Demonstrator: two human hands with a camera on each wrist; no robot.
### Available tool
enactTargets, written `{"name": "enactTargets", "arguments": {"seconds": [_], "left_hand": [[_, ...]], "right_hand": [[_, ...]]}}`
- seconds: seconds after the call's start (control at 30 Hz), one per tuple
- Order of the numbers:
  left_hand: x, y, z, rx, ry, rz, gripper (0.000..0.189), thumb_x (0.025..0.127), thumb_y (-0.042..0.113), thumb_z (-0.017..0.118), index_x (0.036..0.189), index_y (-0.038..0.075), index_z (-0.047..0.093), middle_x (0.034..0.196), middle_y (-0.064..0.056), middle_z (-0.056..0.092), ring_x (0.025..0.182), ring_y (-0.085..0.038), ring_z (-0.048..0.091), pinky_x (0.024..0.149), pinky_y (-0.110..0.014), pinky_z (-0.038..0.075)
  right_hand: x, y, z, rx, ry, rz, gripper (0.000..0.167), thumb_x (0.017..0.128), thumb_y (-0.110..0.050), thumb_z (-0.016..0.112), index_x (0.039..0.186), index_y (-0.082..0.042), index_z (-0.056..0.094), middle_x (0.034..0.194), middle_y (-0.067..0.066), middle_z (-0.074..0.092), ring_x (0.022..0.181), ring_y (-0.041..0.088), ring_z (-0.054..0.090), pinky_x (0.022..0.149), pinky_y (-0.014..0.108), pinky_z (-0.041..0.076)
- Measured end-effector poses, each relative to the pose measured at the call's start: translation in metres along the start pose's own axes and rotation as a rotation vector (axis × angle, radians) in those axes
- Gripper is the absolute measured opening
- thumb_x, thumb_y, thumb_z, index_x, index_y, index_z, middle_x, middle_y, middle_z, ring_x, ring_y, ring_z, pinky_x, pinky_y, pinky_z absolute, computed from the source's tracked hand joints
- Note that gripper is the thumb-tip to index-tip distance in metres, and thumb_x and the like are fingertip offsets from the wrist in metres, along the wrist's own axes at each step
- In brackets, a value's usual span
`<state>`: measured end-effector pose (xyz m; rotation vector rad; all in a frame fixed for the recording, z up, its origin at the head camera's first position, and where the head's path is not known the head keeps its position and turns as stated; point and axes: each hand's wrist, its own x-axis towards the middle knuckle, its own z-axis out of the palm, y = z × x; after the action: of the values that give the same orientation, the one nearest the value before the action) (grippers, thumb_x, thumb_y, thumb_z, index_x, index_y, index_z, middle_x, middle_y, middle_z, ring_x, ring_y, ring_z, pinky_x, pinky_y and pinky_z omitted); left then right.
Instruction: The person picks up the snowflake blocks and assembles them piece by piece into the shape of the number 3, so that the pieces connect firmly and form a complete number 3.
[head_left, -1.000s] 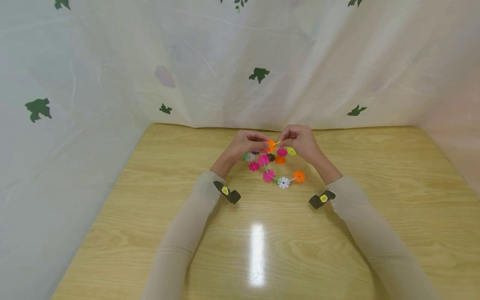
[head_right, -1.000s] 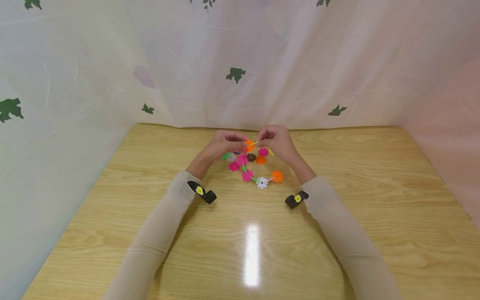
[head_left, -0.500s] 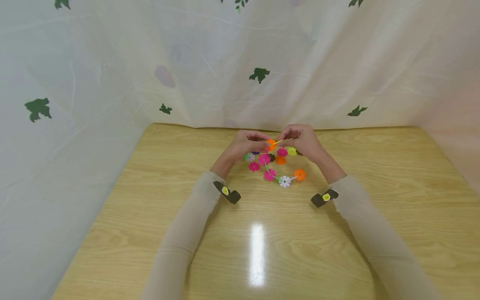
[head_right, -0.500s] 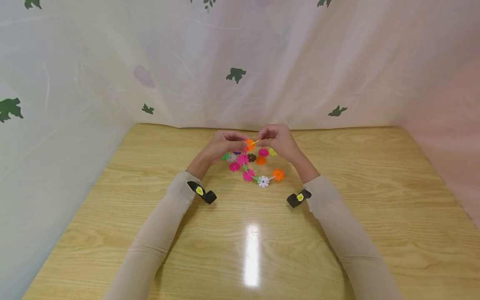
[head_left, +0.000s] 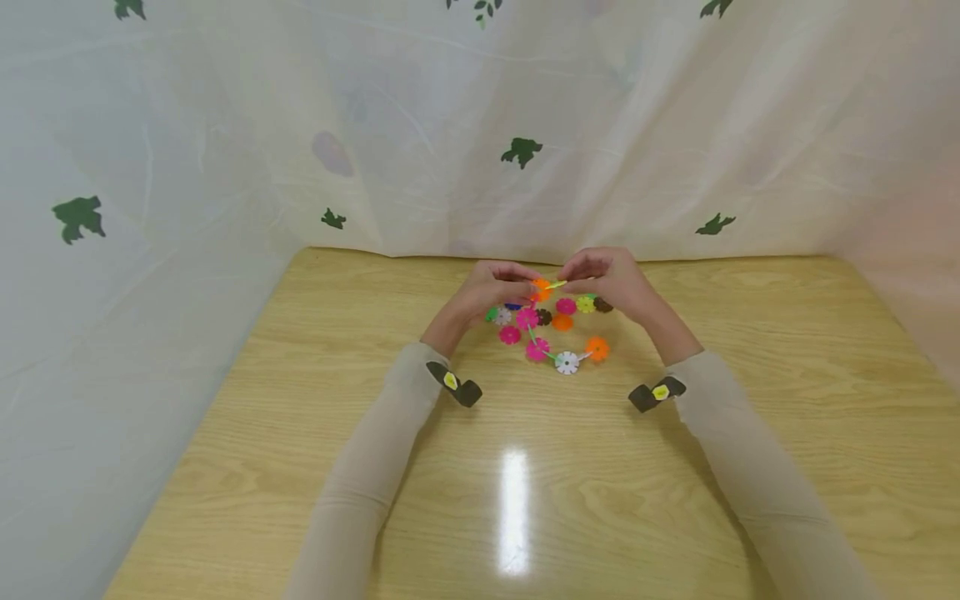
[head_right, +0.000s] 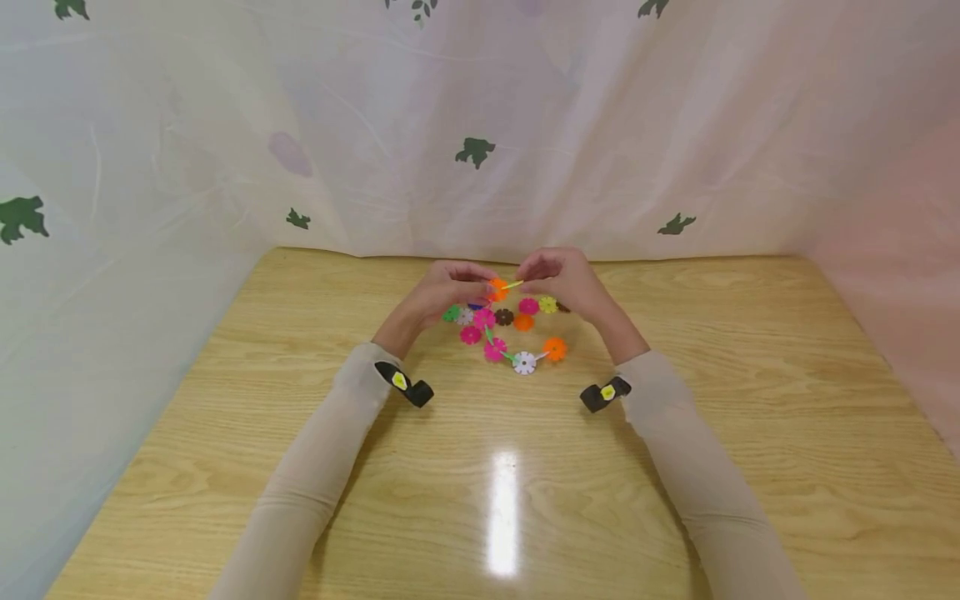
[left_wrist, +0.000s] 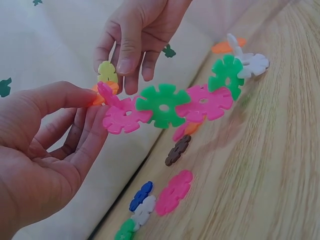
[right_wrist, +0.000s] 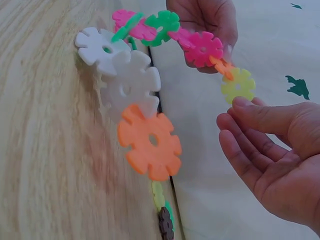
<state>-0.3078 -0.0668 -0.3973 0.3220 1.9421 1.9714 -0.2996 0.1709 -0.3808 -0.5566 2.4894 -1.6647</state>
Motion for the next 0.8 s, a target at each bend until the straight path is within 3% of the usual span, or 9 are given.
{"name": "enactTargets", "arguments": {"seconds": [0.23,0.47,0.6,0.8], "left_hand": [[0.001,-0.002,-0.002,0.004,0.000,0.001,0.024,0.094,0.003,0.069,0.116,-0.007,0.071,0.091,-0.003,0.074,0.079,-0.015,0.073,0.097,-0.050,0.059],[0.000,-0.001,-0.003,0.007,0.007,-0.010,0.025,0.095,0.004,0.069,0.119,-0.006,0.071,0.095,-0.004,0.073,0.081,-0.015,0.072,0.100,-0.051,0.057],[0.000,0.000,-0.004,0.010,0.003,-0.010,0.026,0.095,0.004,0.069,0.120,-0.005,0.071,0.097,-0.004,0.072,0.083,-0.015,0.072,0.102,-0.053,0.055],[-0.001,0.001,-0.005,0.017,0.003,-0.006,0.025,0.095,0.005,0.069,0.118,-0.004,0.072,0.095,-0.004,0.072,0.082,-0.015,0.071,0.103,-0.054,0.055]], "right_hand": [[-0.003,0.002,-0.012,-0.052,-0.016,-0.008,0.023,0.091,-0.002,0.074,0.112,0.007,0.069,0.106,0.017,0.074,0.087,0.006,0.070,0.079,0.020,0.061],[-0.008,0.016,-0.030,-0.176,-0.090,0.020,0.025,0.093,-0.002,0.072,0.114,0.011,0.066,0.107,0.026,0.071,0.084,0.005,0.068,0.075,0.021,0.061],[-0.012,0.025,-0.038,-0.286,-0.106,0.052,0.023,0.092,-0.002,0.073,0.111,0.010,0.068,0.107,0.026,0.071,0.085,0.013,0.069,0.072,0.021,0.060],[-0.014,0.036,-0.047,-0.453,-0.150,0.062,0.024,0.091,-0.003,0.074,0.112,0.008,0.070,0.104,0.025,0.071,0.093,0.032,0.068,0.077,0.020,0.056]]}}
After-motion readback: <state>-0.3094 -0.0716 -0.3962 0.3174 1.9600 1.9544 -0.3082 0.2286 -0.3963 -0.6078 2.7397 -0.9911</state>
